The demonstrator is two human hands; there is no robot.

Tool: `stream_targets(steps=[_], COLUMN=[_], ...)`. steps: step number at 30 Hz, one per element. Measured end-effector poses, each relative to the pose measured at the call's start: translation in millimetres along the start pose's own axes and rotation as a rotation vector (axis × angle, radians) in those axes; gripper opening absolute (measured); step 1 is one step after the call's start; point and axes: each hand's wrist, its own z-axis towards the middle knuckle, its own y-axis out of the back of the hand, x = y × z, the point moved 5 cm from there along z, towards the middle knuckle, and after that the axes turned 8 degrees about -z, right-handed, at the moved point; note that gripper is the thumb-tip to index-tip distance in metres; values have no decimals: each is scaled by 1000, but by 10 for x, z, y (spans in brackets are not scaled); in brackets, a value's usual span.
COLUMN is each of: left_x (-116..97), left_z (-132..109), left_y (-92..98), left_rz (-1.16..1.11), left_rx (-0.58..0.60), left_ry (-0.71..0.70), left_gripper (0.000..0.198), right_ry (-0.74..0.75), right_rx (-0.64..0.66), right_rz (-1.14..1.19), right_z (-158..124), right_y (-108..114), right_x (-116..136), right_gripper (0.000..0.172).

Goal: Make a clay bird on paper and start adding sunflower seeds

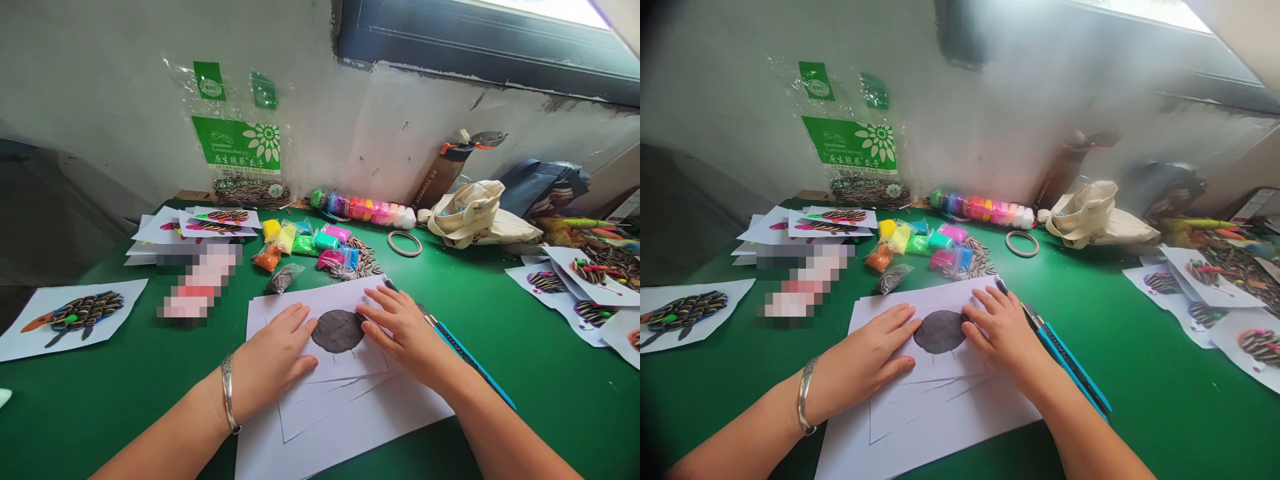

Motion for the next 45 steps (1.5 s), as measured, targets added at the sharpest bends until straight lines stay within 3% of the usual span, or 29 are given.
stream_targets(steps=[5, 11, 17, 27, 34, 36, 39, 42, 45], left_x=[7, 13, 27, 33, 46, 30, 2, -16, -23], left_z=[2, -2, -9, -6, -33, -36, -29, -17, -10], left_y=[14, 12, 17, 12, 11, 29, 42, 36, 24], left_rz=[-19, -16, -37, 8, 25, 31, 76, 128, 119], left_rx=[-12, -18, -41, -28, -69, -95, -103, -102, -107], left_ry=[7, -4, -14, -2, -25, -48, -73, -82, -86], left_gripper=[47, 46, 45, 45, 43, 40, 35, 33, 34], right_ry=[48, 100, 120, -111, -128, -83, 103, 274, 322], right_rx=[65, -31, -94, -171, -196, -257, -304, -230, -125], right_rz=[27, 85, 87, 15, -13, 18, 127, 194, 133], right_z=[8, 11, 51, 113, 100, 79, 31, -16, -38], right_y=[-58, 10, -41, -118, -111, -51, 54, 108, 67], right_x=[26, -9, -23, -128, -136, -83, 121, 383, 554], right_gripper=[31, 37, 27, 26, 20, 22, 25, 29, 37])
